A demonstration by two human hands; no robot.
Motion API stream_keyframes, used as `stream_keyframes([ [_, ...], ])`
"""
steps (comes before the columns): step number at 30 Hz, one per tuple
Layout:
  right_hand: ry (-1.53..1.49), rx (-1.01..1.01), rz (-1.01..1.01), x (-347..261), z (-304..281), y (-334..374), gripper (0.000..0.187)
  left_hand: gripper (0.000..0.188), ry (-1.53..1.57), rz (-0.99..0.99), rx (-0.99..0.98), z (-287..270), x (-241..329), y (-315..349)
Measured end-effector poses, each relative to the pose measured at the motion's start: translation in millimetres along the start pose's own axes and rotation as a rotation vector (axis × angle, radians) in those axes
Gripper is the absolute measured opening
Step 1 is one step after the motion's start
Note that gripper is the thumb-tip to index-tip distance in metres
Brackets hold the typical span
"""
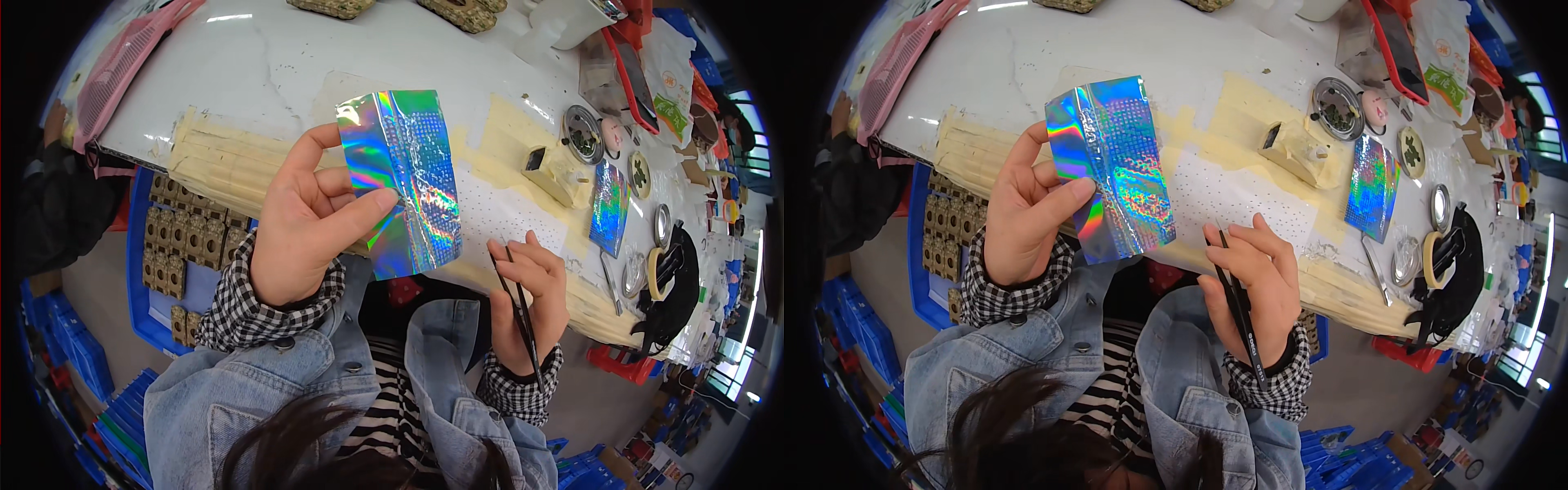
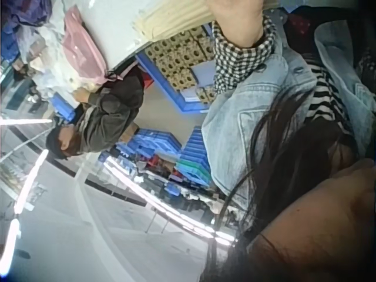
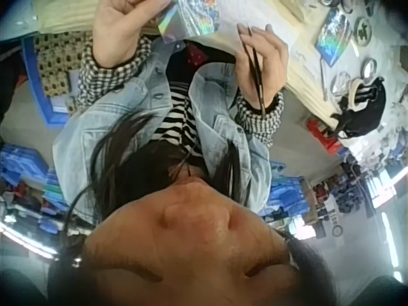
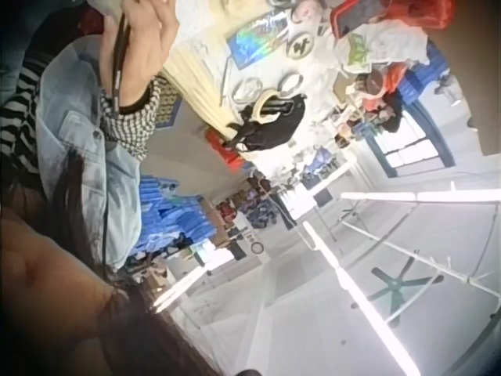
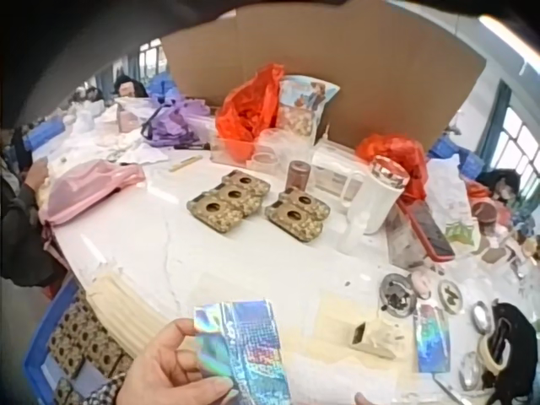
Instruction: Apply small decorative elements to a holographic sheet using tweezers.
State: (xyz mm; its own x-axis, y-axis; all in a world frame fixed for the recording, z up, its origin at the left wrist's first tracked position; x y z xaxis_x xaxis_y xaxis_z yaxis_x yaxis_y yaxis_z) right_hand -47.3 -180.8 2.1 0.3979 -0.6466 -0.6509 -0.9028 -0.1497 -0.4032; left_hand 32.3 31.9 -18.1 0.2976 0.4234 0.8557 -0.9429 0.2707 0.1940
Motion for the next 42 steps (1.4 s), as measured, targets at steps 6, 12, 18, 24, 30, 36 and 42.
stream_keyframes([
  [6, -0.105, 0.036, -0.152, -22, 2, -12, 0.046, 0.055, 0.050, -0.125, -0.071, 14, -3, 2],
  [12, -0.097, 0.059, -0.210, -28, 15, -16, 0.046, 0.056, -0.009, -0.109, -0.123, 20, -6, 6],
  [18, -0.049, 0.125, -0.146, -28, 19, -14, 0.033, 0.055, -0.038, -0.118, -0.144, 23, -7, 7],
  [24, -0.070, 0.070, -0.184, -28, 18, -16, 0.045, 0.056, -0.035, -0.119, -0.132, 23, -7, 7],
  [30, -0.051, 0.084, -0.166, -26, 19, -15, 0.044, 0.056, -0.028, -0.121, -0.127, 23, -7, 6],
  [36, -0.037, 0.098, -0.156, -27, 20, -16, 0.042, 0.057, -0.030, -0.116, -0.109, 22, -8, 7],
  [42, -0.032, 0.114, -0.132, -28, 20, -16, 0.039, 0.058, -0.073, -0.097, -0.111, 23, -8, 6],
])
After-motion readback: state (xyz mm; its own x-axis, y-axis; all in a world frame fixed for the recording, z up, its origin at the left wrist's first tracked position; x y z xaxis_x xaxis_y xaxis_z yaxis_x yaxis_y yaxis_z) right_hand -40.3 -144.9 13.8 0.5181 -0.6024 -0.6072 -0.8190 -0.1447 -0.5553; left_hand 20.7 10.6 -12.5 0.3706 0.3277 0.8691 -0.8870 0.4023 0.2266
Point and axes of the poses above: each hand's wrist, its own y-axis away from the middle knuckle, its own z-axis out of the palm, x = y × z, the point moved 3 cm from there along -y, towards the middle knuckle, and after that the axes turned 2 degrees about -z, right-handed, at the moved point
